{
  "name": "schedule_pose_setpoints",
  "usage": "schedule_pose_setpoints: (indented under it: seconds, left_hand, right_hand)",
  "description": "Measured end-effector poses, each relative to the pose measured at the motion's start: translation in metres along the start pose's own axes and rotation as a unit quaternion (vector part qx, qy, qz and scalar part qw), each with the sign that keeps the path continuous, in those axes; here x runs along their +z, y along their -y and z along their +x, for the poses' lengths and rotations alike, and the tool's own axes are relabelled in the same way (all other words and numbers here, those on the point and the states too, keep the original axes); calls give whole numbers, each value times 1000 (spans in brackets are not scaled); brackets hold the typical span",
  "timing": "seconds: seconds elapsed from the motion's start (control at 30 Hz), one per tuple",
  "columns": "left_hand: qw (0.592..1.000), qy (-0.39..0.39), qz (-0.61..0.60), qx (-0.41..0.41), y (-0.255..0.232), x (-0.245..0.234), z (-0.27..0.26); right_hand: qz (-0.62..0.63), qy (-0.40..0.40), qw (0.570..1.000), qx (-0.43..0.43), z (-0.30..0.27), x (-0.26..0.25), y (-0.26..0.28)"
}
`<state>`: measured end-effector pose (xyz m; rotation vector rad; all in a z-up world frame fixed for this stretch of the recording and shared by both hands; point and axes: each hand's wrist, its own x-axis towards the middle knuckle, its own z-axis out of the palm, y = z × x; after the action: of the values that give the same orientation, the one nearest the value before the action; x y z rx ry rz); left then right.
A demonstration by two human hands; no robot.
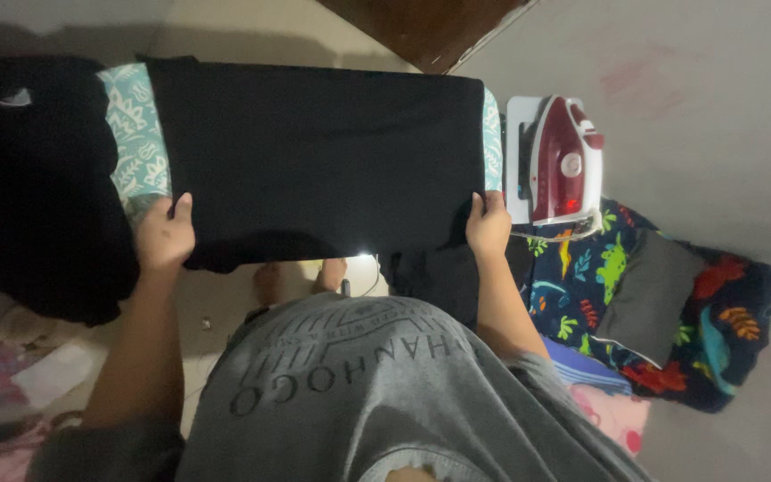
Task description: The person irons a black t-shirt on an ironing board. They smooth the fabric with their hands, use a red and white iron to press the front and back, and flip the shirt to iron both sides.
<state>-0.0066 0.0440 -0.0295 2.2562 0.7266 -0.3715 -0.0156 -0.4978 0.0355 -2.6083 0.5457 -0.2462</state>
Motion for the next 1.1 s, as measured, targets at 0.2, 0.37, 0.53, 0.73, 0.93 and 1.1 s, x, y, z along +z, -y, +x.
schedule_pose_setpoints:
  seconds: [0.2,0.37,0.53,0.73,0.93,1.1]
  left_hand:
    - [991,13,4,136,45,15,16]
    - [966,223,116,-64,58,1,24]
    - [959,217,170,-65,34,-17,3]
    - [950,83,299,16,-37,-31,-46]
    - [911,-14,277,304,-155,33,-79]
    - [845,13,266,464,-227,121,-72]
  right_hand:
    - [-43,-40,996,-73,-3,3,-7]
    - [18,-6,999,-50,-6,-4,-9]
    - [18,-30,994,-100,-6,-4,-12]
    - [-4,-20,994,-109,-8,-19,5]
    - [-73,-166,956,-231,35,-90,5]
    - [-102,-101,982,-126,112,-130,-38]
